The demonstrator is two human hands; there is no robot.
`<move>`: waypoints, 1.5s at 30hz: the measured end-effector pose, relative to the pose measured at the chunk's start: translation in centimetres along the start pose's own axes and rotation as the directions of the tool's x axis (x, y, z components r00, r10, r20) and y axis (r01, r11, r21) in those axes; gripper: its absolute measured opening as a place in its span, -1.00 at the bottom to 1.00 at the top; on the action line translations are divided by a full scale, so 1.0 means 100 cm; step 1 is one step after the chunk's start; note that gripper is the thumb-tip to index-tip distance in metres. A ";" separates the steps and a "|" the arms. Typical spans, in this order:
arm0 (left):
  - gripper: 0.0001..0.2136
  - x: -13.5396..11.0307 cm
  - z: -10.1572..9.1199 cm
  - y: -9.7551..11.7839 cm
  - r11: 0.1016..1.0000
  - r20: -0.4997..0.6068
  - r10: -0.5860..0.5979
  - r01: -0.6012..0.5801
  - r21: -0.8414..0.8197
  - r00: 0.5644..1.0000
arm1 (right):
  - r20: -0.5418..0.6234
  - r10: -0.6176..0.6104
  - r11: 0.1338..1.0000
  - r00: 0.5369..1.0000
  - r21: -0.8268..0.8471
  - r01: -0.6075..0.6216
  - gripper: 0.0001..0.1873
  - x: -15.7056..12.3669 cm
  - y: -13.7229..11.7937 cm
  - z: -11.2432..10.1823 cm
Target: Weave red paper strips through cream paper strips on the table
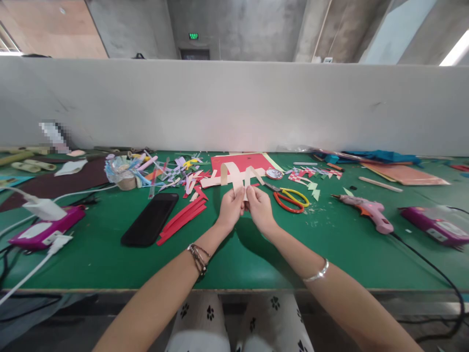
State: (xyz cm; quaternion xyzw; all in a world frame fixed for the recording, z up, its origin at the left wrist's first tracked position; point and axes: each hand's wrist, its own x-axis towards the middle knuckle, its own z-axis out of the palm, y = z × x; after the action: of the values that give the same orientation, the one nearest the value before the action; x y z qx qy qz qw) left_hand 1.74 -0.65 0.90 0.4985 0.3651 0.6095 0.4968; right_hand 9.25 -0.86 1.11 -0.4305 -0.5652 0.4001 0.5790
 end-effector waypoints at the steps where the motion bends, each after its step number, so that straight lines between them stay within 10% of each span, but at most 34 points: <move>1: -0.60 0.000 0.000 0.000 1.000 -0.001 0.003 -0.003 -0.014 1.000 | -0.013 0.005 1.000 1.000 0.013 -0.005 -0.66 0.001 -0.001 0.000; 7: -0.61 0.001 0.000 0.001 0.995 0.014 0.025 -0.023 -0.101 1.000 | -0.157 0.053 0.998 0.986 0.050 -0.046 -0.64 0.007 -0.006 -0.004; 23: -0.68 0.007 -0.007 0.005 0.998 0.039 -0.034 0.036 -0.045 0.999 | 0.077 0.029 0.985 0.997 -0.171 -0.016 -0.92 0.029 -0.010 -0.036; 32: -0.75 0.010 -0.007 0.005 0.999 -0.026 -0.052 0.052 -0.011 0.998 | 0.243 -0.038 0.785 0.969 -0.592 0.179 -0.89 0.084 -0.024 -0.066; 40: -0.57 0.006 -0.007 0.002 0.997 0.117 -0.035 0.026 0.074 0.993 | 0.001 -0.076 0.696 0.997 -0.716 0.054 -0.83 0.125 -0.047 -0.112; 45: -0.64 0.000 -0.007 -0.001 0.943 0.356 -0.026 -0.095 0.320 0.934 | 0.025 -0.112 0.706 0.993 -0.702 0.097 -0.83 0.132 -0.059 -0.094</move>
State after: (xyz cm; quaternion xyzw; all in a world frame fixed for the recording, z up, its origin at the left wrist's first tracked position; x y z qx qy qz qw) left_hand 1.11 -0.62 0.63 0.6830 0.3579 0.4480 0.4524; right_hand 19.03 9.42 10.87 -0.5889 -0.6925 0.1183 0.3994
